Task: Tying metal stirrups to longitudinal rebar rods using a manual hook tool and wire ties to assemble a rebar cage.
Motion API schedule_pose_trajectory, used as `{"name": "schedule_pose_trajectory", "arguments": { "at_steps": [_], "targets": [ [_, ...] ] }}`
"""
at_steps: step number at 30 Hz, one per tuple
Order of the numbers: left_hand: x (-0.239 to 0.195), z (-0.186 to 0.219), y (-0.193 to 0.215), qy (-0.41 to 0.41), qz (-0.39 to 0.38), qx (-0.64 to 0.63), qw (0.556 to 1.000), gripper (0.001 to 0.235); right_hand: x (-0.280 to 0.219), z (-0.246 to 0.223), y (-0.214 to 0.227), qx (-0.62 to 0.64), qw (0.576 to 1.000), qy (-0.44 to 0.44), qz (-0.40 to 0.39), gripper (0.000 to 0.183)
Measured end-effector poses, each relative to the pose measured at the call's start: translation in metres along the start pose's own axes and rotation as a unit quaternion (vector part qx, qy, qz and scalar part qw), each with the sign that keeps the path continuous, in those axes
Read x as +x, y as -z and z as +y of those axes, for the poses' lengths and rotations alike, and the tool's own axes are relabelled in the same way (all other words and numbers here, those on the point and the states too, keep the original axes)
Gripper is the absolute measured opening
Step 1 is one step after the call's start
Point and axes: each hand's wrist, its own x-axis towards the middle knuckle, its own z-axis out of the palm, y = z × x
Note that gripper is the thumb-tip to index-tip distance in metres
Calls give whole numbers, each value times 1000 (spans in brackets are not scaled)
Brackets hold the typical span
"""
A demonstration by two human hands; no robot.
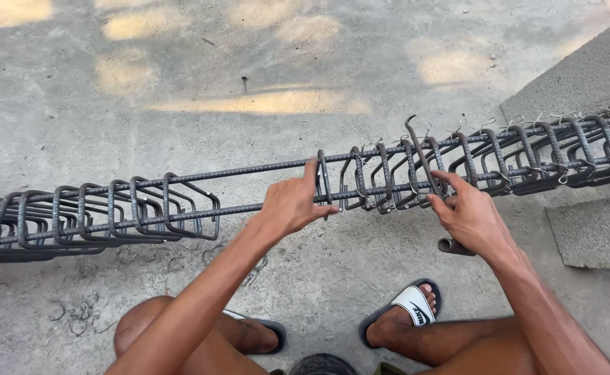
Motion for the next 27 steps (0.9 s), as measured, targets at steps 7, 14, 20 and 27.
{"name": "schedule_pose_trajectory", "arguments": {
  "at_steps": [7, 14, 20, 27],
  "targets": [
    [24, -3, -1, -1, -7, 39, 999, 132, 6, -11, 1, -14, 1000, 7, -9, 50],
    [60, -30, -27, -7, -22, 32, 999, 146, 8, -2, 4, -11, 1000, 2, -25, 47],
    [53, -29, -18, -18, -20, -25, 999, 135, 12, -4, 6, -16, 1000, 8, -25, 47],
    [49, -22, -9, -31, -10, -35, 999, 130, 24, -1, 1, -12, 1000, 12, -18, 48]
  ]
}}
